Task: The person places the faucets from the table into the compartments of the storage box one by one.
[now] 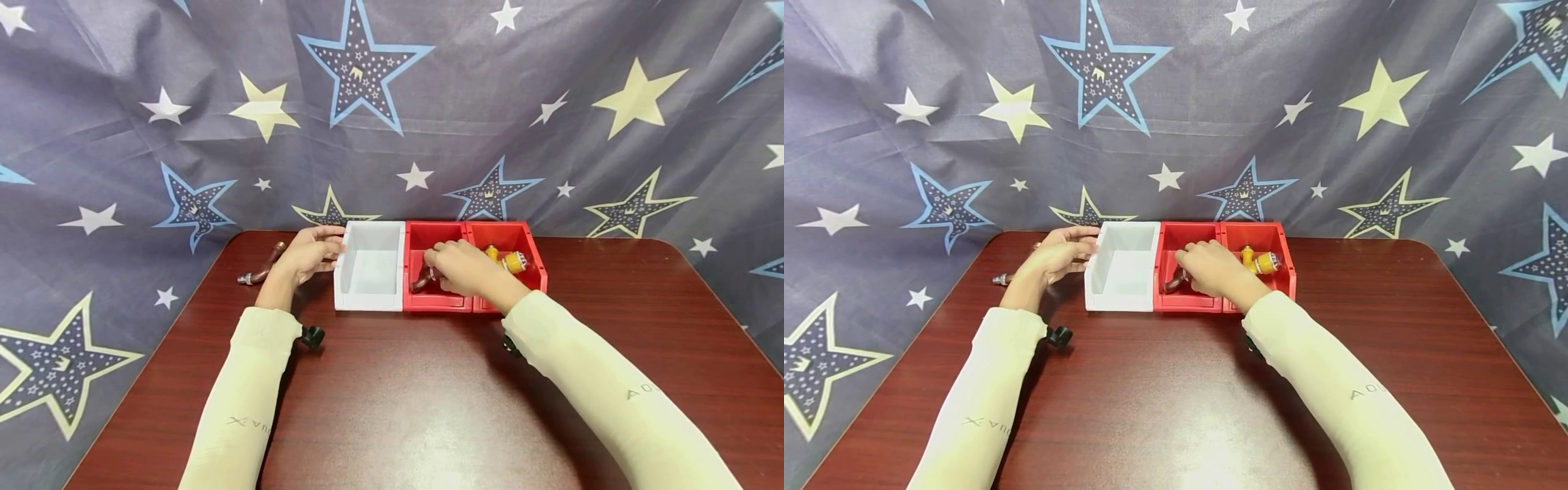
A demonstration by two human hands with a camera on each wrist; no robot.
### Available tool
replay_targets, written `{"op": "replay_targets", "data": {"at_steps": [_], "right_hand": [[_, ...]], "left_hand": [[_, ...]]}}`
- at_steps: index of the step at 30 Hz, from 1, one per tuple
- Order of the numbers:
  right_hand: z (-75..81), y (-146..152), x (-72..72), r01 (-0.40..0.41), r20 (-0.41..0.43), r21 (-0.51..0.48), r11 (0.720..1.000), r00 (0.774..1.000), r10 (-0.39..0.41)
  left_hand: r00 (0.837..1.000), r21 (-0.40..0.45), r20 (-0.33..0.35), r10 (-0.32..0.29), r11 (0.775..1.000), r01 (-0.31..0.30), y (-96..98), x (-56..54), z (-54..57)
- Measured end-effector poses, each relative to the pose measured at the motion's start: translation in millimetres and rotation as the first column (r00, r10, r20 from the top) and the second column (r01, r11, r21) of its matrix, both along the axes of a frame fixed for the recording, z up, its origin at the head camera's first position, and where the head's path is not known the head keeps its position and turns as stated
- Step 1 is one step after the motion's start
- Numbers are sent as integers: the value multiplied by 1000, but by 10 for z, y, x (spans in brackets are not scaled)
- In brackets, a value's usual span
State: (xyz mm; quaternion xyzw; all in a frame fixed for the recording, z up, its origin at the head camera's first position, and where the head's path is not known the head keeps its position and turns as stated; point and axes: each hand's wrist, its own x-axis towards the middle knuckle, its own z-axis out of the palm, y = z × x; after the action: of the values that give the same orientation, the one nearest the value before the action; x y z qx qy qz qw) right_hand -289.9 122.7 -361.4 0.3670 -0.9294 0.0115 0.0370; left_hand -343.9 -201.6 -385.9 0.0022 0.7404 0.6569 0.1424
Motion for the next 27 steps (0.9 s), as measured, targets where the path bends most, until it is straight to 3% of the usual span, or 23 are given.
{"op": "replay_targets", "data": {"at_steps": [19, 27], "right_hand": [[-78, -11, -9, 90, -42, 76, 993, 995, -87], [-119, -30, -25, 124, -23, 103, 987, 992, -122]], "left_hand": [[1000, -2, -1, -9, 1000, 9, -2, 10, 4], [1000, -2, -5, -2, 1000, 2, 4, 11, 6]]}}
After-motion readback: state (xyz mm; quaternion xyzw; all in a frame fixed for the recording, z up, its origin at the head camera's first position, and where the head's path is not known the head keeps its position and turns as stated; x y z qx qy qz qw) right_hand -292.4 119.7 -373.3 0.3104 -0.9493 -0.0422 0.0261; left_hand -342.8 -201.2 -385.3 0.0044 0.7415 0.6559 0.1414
